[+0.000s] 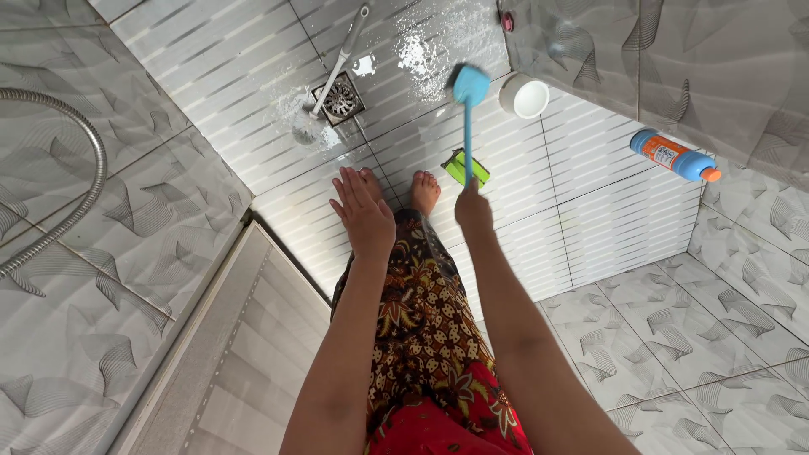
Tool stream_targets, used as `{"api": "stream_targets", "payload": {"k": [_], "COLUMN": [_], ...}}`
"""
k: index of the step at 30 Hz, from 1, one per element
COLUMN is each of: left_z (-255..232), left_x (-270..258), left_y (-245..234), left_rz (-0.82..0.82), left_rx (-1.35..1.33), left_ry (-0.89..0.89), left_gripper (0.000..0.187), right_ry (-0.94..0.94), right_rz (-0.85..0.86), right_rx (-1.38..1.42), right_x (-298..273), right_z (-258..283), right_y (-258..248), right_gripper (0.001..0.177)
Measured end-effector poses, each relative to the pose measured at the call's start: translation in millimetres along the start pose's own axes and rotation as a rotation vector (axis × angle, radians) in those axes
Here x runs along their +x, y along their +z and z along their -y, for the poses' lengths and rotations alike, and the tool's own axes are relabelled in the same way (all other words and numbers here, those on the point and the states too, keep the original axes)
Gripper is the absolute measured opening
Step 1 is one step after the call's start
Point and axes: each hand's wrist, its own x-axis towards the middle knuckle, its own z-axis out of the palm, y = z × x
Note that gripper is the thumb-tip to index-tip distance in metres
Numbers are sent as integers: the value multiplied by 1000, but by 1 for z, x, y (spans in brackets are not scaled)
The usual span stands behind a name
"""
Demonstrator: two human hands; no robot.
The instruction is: The person scrubs the bathroom floor and toilet base with a blue scrub brush, then rinses the floor, toilet bowl, and seat using a handheld bidet sprayer. The person closes the toilet lid at the end.
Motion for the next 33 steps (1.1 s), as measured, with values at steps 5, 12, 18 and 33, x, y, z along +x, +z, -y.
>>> {"api": "stream_targets", "payload": {"k": [5, 12, 18, 33], "left_z": [2, 5, 15, -18], "left_x": [4, 7, 15, 42], "left_y": [-1, -6, -9, 8], "left_rz": [6, 0, -21, 7], "left_rx": [28, -36, -14, -53], "left_ry": [14, -30, -12, -107], "left_gripper": [85, 85, 84, 88], "right_ry": [46, 50, -9, -201], "right_rz": [18, -9, -31, 105], "right_rx": [-40, -39, -75, -454], "right_x": [-3, 27, 15, 6], "right_z": [-10, -27, -49, -3], "right_y": [-10, -45, -26, -59], "right_gripper": [55, 51, 53, 61]}}
